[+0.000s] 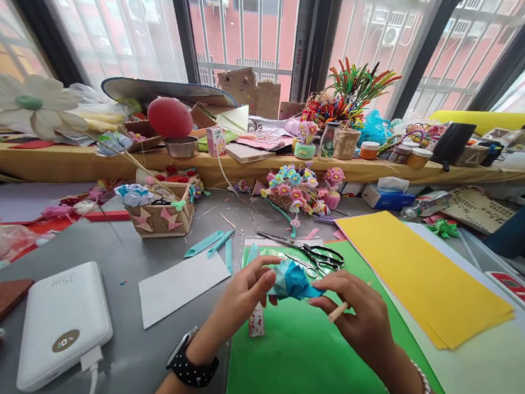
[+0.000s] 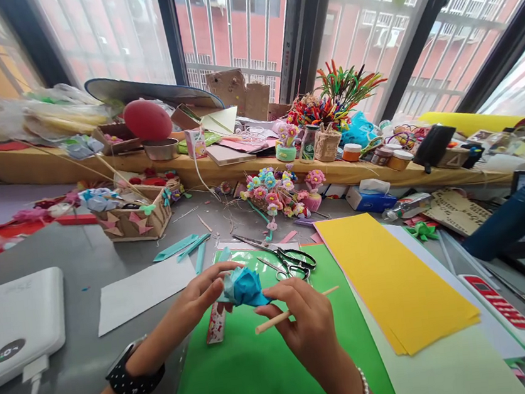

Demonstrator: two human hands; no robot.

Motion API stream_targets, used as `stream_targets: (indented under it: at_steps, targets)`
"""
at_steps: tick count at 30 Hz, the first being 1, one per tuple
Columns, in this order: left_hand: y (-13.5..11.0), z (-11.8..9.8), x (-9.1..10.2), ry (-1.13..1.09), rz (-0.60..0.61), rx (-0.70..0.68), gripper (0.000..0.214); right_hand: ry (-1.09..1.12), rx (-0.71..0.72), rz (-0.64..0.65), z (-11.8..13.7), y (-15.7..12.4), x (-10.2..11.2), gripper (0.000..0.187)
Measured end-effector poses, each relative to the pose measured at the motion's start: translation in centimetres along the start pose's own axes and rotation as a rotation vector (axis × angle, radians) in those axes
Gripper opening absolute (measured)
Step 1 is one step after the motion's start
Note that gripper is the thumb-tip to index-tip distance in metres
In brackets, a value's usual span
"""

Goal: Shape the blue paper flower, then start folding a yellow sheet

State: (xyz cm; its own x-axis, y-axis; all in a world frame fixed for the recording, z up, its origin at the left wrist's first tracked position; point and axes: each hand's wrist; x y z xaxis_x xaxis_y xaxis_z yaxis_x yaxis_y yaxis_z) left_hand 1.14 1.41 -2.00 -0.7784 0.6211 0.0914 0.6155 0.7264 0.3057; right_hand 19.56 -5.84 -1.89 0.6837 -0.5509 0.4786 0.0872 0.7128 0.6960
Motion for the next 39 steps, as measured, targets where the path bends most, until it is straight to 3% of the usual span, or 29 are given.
stream_targets:
  at_steps: [4, 8, 13, 16, 27, 39]
  targets:
    - [0.0, -0.2, -0.3, 0.173, -0.059, -0.114, 0.052, 0.004, -0.022, -0.083, 0.0, -0.1, 0.1, 0.009]
    - [-0.4, -0.7, -1.2, 0.541, -0.198, -0.379, 0.029, -0.024, -0.04, -0.131, 0.0, -0.2, 0.1, 0.008]
    - [-1.0, -0.5, -2.7, 0.81, -0.107, -0.653, 0.008, -0.044, 0.01, -0.123, 0.2, -0.6, -0.7, 0.011]
    - [-1.1, -0.3, -3.3, 0.901, -0.136, -0.75, 0.004, -0.063, 0.086, -0.149, 0.4, -0.8, -1.1, 0.01]
    - [-1.3, -1.1, -3.3, 0.911, -0.195, -0.909, 0.002, -0.073, 0.178, -0.199, 1.2, -1.1, -0.7, 0.007]
    - [-1.3, -1.2, -3.4, 0.901, -0.174, -0.934, 0.008, -0.056, 0.167, -0.193, 1.5, -1.2, -0.4, 0.007]
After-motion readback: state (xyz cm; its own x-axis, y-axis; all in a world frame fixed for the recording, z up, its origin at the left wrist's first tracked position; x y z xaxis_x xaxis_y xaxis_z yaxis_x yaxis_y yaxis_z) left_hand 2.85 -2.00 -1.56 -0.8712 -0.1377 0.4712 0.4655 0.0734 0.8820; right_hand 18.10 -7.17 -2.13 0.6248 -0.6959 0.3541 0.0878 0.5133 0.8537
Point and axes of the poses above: each hand's wrist, its own y-axis towards the middle knuckle, its own x-axis out of the back of the hand, z = x × y, and after that the axes turned 15 degrees about -x, right-handed
